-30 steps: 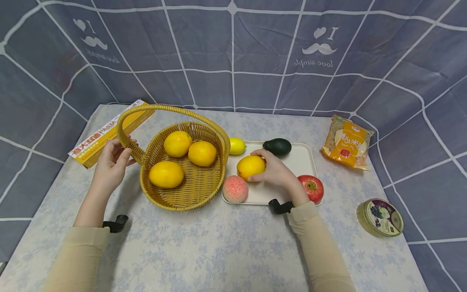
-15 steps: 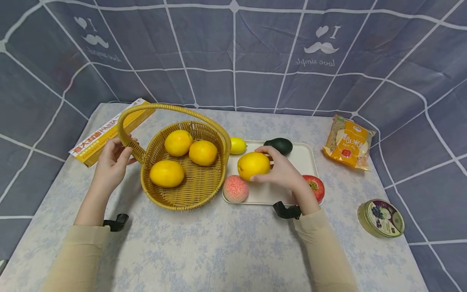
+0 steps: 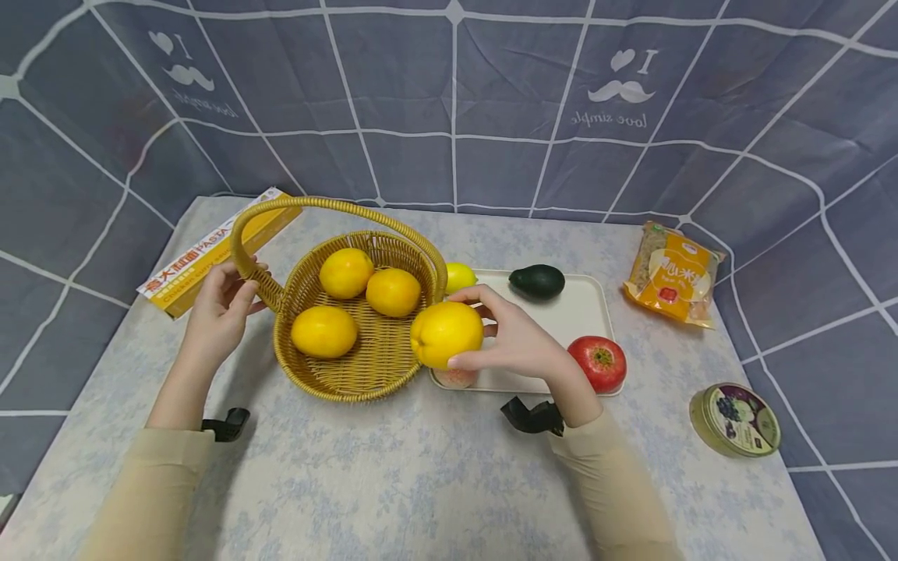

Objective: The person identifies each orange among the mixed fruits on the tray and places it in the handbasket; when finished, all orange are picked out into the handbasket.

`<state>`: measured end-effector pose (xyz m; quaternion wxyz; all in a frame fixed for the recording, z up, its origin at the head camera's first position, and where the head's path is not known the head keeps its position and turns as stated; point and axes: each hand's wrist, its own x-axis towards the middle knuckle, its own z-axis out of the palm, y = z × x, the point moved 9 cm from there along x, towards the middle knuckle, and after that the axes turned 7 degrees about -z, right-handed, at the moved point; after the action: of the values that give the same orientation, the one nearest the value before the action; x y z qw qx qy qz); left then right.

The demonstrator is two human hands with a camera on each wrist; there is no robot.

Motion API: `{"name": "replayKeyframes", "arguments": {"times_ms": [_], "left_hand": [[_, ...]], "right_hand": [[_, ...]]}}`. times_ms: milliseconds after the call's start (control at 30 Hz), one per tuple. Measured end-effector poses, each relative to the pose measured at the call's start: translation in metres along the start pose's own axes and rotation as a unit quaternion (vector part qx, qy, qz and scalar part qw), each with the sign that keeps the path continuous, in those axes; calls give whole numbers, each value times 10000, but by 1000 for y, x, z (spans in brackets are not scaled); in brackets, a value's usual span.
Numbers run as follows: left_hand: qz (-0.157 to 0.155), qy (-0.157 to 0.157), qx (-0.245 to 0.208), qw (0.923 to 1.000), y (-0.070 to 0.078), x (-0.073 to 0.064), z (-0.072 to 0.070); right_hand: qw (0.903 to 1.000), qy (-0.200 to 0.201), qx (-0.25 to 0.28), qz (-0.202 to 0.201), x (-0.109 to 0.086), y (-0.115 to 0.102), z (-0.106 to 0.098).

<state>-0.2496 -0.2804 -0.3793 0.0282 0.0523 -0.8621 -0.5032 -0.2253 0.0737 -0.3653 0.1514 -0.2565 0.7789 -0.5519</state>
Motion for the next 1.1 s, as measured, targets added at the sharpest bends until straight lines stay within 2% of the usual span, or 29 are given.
{"name": "replayKeyframes", "arguments": {"times_ms": [133,333,533,633,867,1100], "left_hand": [[-104,9,67,9999,-1,1,0],[-99,-24,73,9999,1,2,2],[-195,-15,57,9998,0,0,2],[-267,31,67,9996,-1,-1,1],[21,79,-5,10000,1,-2,1],[36,74,4,10000,-1,0,2]], "right_hand": [[9998,-191,-38,57,10,-6,26],[9931,-346,-1114,-70,30,-12,57],[9891,-330,-1435,-8,48,-7,69],[9827,-437,-1796,53,55,-3,77],[9657,-581,-2528,112,61,6,88],[9542,-618,-2920,211,62,13,94]]}}
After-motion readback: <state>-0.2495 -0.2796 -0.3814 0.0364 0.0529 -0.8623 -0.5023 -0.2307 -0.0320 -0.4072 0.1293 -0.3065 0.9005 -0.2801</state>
